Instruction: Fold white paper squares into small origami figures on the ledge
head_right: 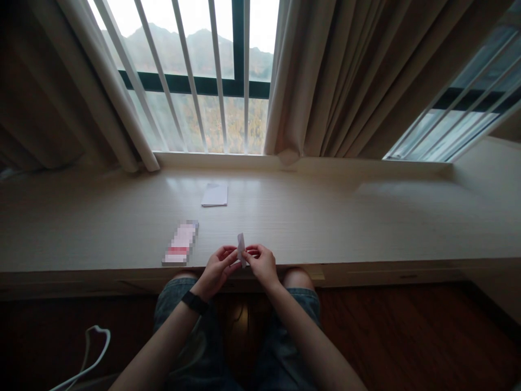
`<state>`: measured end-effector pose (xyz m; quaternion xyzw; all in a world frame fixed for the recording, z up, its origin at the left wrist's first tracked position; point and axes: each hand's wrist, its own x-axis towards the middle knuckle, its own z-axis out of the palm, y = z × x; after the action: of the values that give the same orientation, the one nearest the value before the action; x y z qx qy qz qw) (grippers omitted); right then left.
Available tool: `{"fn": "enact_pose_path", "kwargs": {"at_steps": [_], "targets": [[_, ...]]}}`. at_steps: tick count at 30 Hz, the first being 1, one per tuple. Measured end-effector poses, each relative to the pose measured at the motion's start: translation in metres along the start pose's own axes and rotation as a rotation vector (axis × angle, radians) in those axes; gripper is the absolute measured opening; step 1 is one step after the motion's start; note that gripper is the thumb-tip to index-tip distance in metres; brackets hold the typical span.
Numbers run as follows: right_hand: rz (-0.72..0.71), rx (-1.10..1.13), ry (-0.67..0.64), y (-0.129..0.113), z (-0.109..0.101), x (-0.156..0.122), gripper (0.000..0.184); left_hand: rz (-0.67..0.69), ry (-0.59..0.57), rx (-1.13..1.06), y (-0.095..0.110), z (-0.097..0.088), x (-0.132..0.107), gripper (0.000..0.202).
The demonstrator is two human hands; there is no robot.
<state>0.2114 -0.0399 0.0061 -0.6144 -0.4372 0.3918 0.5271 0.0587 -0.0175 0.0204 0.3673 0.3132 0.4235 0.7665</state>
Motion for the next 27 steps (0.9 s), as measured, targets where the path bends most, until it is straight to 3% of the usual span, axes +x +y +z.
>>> {"fn": "enact_pose_path", "kwargs": {"at_steps": [8,18,23,27], "targets": [[-0.04,-0.067,0.081,-0.002,0.011,0.009,0.034,0.072,0.018,-0.166,-0.005,-0.001,0.009,0.029],[-0.195,-0.141,0.168,-0.017,0.022,-0.004,0.017,0.102,-0.003,-0.293,-0.014,-0.005,0.011,0.025],[-0.272,-0.212,0.128,-0.019,0.021,-0.007,0.015,0.103,0.038,-0.293,-0.012,-0.004,0.016,0.019],[-0.298,-0.348,-0.005,-0.019,0.013,-0.003,0.014,0.105,0.046,-0.246,-0.013,-0.005,0.021,0.021]]}}
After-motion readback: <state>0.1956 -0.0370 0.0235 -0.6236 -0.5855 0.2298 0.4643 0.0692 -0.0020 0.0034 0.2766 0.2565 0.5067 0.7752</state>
